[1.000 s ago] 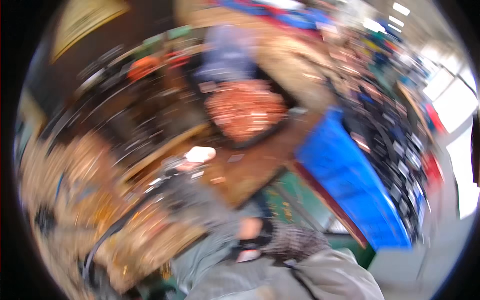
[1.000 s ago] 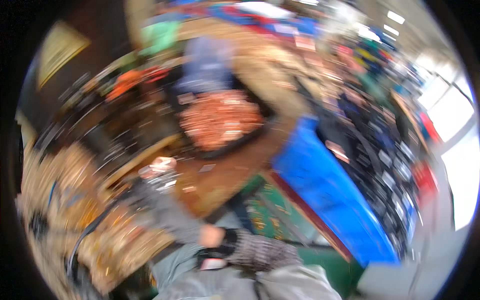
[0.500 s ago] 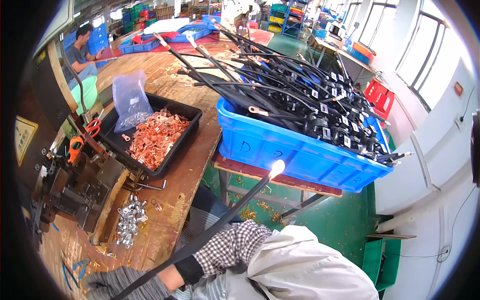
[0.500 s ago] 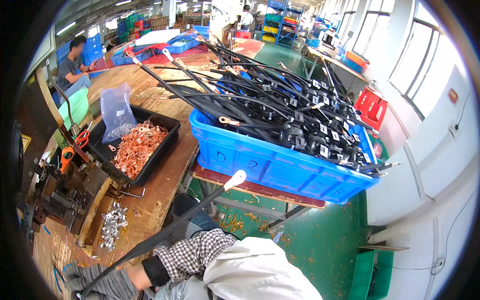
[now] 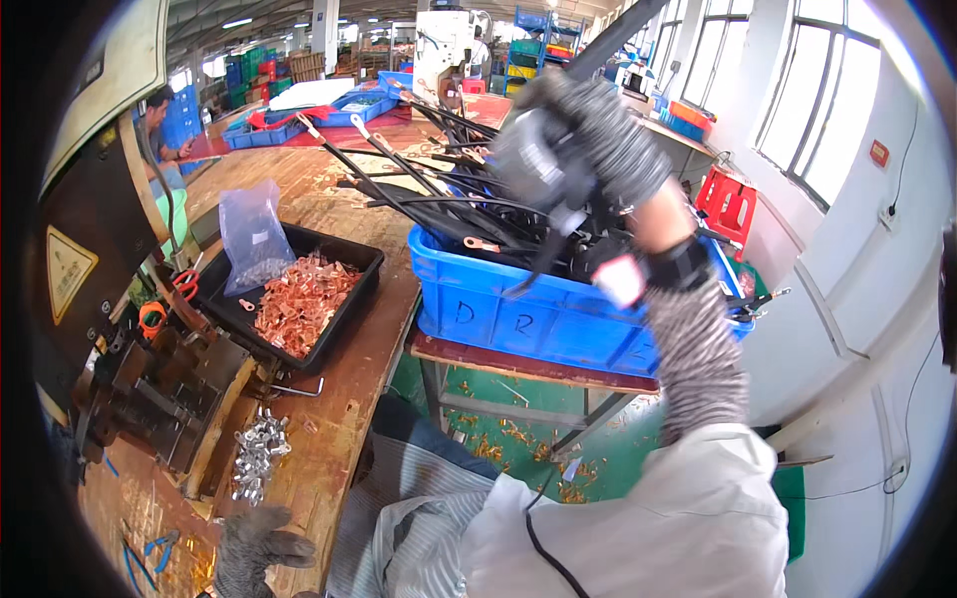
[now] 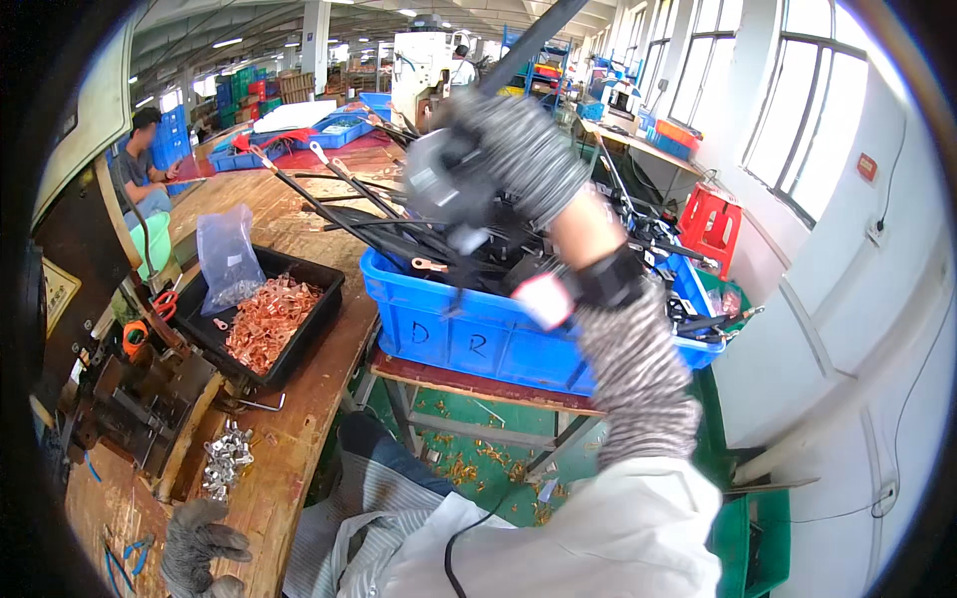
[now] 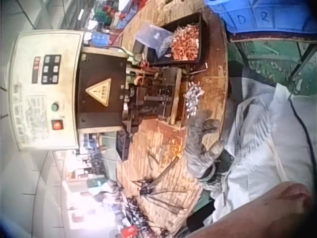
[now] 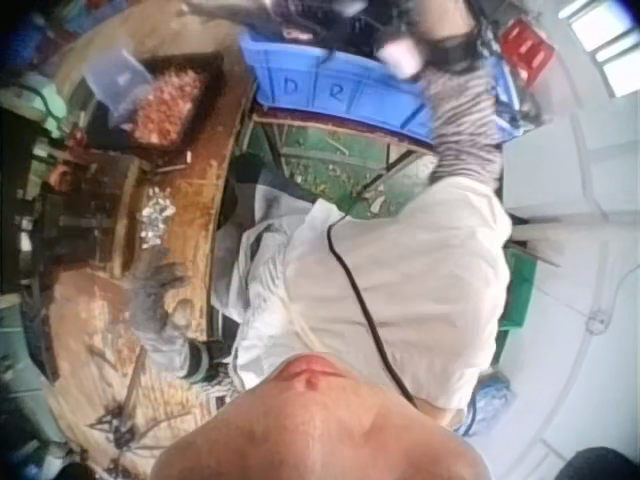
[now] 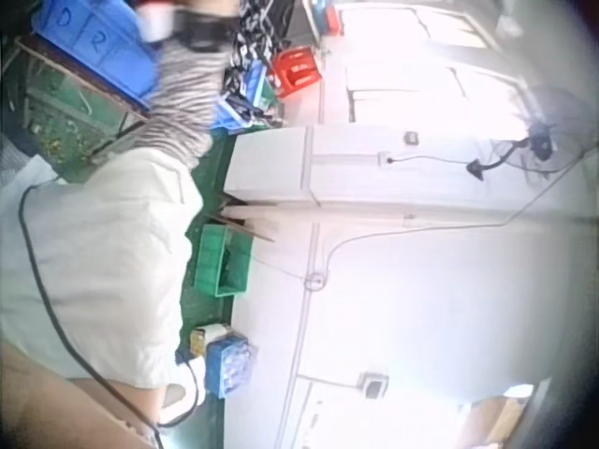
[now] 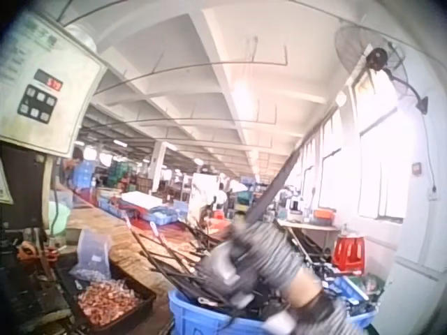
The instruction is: Manually fitting metal terminals onto large electrical cables and using a machine to crimp them.
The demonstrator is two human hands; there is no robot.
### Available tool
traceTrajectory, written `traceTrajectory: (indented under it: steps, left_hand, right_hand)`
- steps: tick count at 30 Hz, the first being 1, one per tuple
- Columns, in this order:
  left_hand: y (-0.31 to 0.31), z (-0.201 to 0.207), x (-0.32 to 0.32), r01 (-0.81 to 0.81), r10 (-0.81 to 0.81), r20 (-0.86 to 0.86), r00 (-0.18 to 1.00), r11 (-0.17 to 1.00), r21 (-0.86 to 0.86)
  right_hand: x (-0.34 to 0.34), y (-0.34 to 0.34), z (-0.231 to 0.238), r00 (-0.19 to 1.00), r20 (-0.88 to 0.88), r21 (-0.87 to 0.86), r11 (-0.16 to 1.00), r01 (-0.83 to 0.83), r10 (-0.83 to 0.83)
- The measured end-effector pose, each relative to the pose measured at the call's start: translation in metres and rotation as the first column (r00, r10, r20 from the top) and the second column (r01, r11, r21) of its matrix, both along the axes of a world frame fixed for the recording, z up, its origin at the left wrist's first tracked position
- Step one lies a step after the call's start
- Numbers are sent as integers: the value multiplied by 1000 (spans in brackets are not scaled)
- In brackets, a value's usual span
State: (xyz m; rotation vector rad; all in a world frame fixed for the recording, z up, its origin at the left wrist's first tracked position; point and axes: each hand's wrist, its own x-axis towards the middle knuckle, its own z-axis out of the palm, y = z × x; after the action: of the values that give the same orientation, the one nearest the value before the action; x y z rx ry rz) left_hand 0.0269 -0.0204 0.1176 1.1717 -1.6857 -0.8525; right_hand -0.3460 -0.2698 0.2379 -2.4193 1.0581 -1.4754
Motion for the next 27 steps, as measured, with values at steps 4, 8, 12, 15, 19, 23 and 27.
traceTrajectory:
  steps: [4,8,12,15,19,23,27]
  left_hand:
    - [-28,-12,-13,33,-39,44,998,992,119]
    - [-51,-32,2,29,-63,186,981,983,179]
    - [-28,-26,23,-193,208,-9,978,920,341]
    - [15,-68,57,-343,348,47,936,881,324]
    - [-14,-42,67,-472,414,244,877,834,284]
    - [53,-48,81,-677,643,221,734,666,314]
    - [72,-60,152,-950,688,689,227,314,0]
  right_hand:
    - [-127,-78,63,859,-324,227,849,477,-396]
    - [-159,-141,53,398,-635,-106,585,804,-662]
    - [-145,-221,-20,268,-805,-192,659,727,-530]
    - [-9,-325,-87,742,-665,247,962,114,83]
    - [296,-299,-182,594,-603,330,845,-422,532]
    - [383,-178,-191,425,-564,340,668,-662,709]
    - [305,-139,-165,434,-639,302,726,-618,635]
